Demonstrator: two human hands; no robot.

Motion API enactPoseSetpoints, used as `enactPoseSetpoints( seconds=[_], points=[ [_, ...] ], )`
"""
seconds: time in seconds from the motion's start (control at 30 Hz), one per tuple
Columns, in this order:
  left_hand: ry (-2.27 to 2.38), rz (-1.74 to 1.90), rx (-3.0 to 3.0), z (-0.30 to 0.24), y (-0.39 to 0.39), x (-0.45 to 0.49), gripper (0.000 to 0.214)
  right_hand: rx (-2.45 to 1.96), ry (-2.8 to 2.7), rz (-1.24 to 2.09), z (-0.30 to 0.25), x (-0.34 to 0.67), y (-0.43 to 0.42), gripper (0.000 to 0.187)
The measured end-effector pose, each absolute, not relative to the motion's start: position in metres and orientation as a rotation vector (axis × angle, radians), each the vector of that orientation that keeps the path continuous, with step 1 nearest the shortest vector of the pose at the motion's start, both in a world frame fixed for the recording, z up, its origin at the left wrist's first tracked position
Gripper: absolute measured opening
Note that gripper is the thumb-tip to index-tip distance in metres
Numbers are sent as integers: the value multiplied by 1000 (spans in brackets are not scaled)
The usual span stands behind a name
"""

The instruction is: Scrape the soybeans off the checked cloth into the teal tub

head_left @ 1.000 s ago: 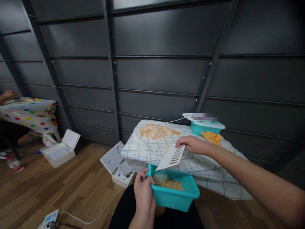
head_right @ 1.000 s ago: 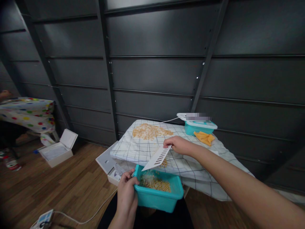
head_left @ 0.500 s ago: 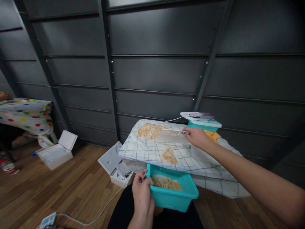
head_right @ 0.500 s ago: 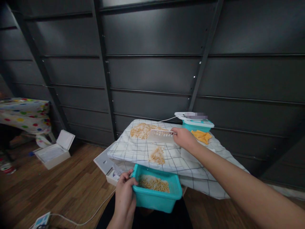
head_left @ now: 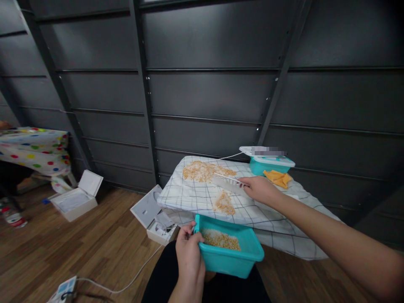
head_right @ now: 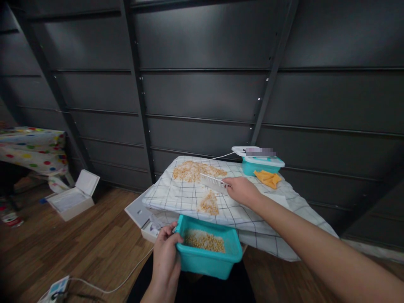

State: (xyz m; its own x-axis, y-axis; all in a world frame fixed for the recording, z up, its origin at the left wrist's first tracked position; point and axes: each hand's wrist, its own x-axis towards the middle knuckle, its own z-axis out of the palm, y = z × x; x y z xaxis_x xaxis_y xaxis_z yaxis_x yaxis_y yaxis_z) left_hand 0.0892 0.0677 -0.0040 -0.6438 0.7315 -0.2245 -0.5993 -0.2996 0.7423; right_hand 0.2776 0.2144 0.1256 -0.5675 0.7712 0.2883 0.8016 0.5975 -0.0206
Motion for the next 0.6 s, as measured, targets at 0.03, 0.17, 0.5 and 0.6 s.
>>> enactPoseSetpoints(
  seconds=[0.03, 0.17, 0.5, 0.6],
  points=[
    [1061, 2018, 196, -4, 68, 89, 25, -1260, -2578, -147, 126, 278, 211, 33],
    [1062, 2017, 194, -3, 70, 89, 24, -1175, -2645, -100, 127, 279, 198, 34],
    [1020, 2003, 184, 2, 66, 89, 27, -1061, -2708, 16, 121, 287, 183, 38],
    [1010, 1999, 183, 3, 65, 89, 29, -1076, -2705, 22, 121, 287, 179, 37]
  ],
)
